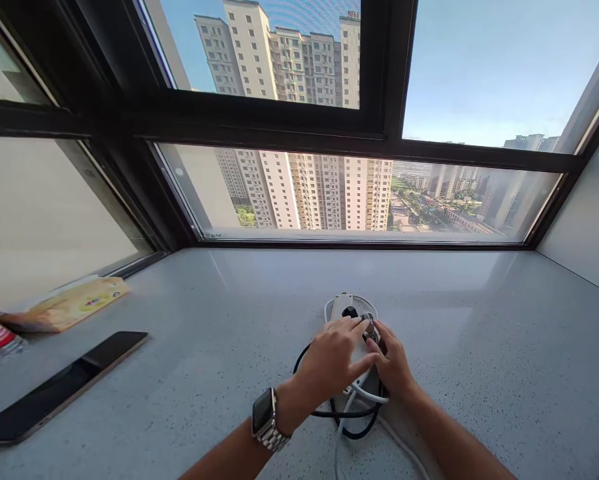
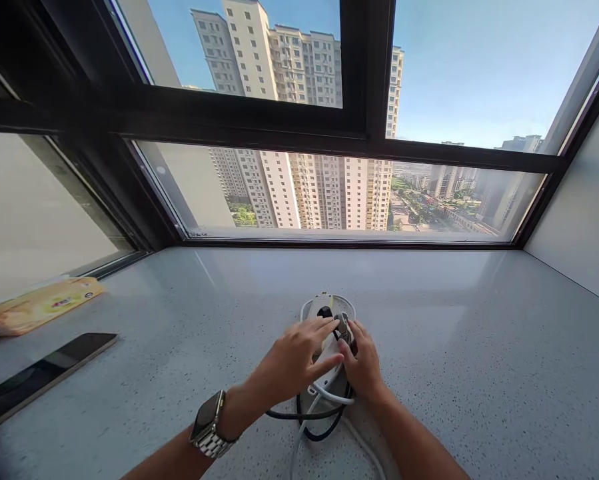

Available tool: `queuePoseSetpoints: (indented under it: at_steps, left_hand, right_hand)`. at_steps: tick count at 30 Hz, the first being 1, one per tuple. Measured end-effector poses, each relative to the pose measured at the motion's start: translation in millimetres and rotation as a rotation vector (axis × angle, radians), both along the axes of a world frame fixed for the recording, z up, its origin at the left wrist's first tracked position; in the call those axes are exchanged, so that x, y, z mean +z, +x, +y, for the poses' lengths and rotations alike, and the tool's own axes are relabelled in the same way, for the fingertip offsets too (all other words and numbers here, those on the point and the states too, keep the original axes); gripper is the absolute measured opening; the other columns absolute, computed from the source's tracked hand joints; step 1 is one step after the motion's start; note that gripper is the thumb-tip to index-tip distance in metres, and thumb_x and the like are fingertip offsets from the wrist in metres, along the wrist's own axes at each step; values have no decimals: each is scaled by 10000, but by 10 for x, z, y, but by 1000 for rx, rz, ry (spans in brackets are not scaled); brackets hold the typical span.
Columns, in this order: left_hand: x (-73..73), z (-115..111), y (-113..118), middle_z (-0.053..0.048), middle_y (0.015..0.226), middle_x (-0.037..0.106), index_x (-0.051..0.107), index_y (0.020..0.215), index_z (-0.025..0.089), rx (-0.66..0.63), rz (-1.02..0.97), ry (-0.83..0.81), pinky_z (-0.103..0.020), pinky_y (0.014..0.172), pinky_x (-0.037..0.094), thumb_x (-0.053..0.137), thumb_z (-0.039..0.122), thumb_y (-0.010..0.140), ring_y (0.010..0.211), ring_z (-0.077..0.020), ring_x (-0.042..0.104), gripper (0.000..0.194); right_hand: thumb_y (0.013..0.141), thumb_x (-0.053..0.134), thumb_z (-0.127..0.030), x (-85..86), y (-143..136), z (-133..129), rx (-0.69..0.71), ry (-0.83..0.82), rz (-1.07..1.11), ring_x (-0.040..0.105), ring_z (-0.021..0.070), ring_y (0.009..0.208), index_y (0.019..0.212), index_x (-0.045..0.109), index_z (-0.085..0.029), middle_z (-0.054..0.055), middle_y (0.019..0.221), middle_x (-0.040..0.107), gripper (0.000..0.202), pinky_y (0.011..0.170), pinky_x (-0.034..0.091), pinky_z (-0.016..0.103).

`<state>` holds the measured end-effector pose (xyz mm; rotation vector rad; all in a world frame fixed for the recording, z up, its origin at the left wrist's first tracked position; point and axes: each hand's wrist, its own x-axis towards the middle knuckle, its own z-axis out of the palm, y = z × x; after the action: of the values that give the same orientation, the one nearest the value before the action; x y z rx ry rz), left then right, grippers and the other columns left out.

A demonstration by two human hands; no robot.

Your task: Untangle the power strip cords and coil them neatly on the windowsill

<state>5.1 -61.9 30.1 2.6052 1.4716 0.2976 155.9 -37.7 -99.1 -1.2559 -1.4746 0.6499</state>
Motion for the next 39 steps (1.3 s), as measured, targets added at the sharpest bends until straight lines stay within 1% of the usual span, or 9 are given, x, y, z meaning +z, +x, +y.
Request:
queuePoseSetpoints:
  at_steps: [4, 9, 17, 22, 27, 30, 33, 36, 39]
  left_hand:
    - [-278, -188, 131, -150, 1535, 245, 336, 1453, 254, -152, 141, -69, -728, 1037, 160, 686, 627, 672, 1370, -459, 216, 934]
    - [-581, -120, 255, -110, 1546, 234, 469, 1363, 325, -278, 112, 13, -793, 989, 86, 671, 616, 687, 1382, -491, 116, 763]
    - [-583, 29, 239, -113, 1528, 272, 601, 1209, 258, -284, 136, 52, -768, 961, 240, 696, 538, 666, 1371, -503, 136, 619]
    - [-574, 429, -129, -102, 1538, 257, 590, 1238, 274, -219, 182, 81, -743, 983, 249, 700, 428, 687, 1365, -499, 177, 583]
    - [-471, 1070, -966, -58, 1550, 238, 597, 1248, 300, -181, 233, 52, -632, 1074, 228, 637, 311, 730, 1389, -433, 183, 519]
    - [-364, 1409, -1517, -58, 1541, 261, 596, 1253, 283, -52, 289, 9, -593, 1082, 227, 599, 268, 750, 1384, -413, 200, 503]
    - [-272, 1617, -1866, -97, 1496, 340, 596, 1249, 211, 336, 378, 27, -672, 1038, 174, 566, 214, 784, 1355, -461, 209, 465]
    - [-237, 1633, -1905, -201, 1470, 336, 579, 1233, 90, 703, 364, 64, -700, 981, 214, 572, 225, 806, 1327, -534, 189, 447]
    - [-310, 1434, -1658, -204, 1493, 285, 470, 1330, 68, 643, 343, 172, -621, 1042, 206, 478, 245, 872, 1375, -464, 134, 491]
  right_hand:
    - [873, 431, -488, 13, 194, 93, -35, -45, 195, 563, 254, 1177, 1216, 636, -201, 91, 1283, 611, 492, 1001, 430, 399]
    - [841, 396, -594, 36, 442, 158, -201, -70, 328, 654, 254, 972, 1041, 700, -175, 134, 1104, 694, 555, 787, 523, 368]
    - [860, 390, -620, 80, 416, 47, -140, -39, 150, 657, 247, 915, 954, 728, -187, 110, 980, 729, 556, 788, 504, 348]
    - [834, 396, -693, 100, 444, -2, -128, -97, 128, 659, 268, 930, 937, 742, -183, 115, 966, 732, 624, 756, 513, 344]
    - [795, 433, -734, 107, 422, -5, -124, -110, 211, 666, 285, 927, 848, 757, -184, 130, 945, 736, 640, 774, 525, 366]
    - [796, 431, -735, 118, 399, 2, -131, -105, 211, 674, 276, 866, 817, 761, -183, 128, 893, 739, 643, 743, 529, 360]
    - [812, 402, -730, 134, 382, -2, -123, -102, 165, 669, 260, 809, 798, 760, -175, 123, 837, 733, 660, 706, 522, 343]
    - [829, 390, -711, 146, 375, -12, -143, -102, 135, 661, 253, 787, 762, 750, -167, 119, 805, 724, 656, 692, 512, 335]
    - [832, 406, -690, 157, 370, -18, -159, -92, 130, 653, 248, 760, 727, 732, -167, 114, 777, 715, 625, 674, 503, 330]
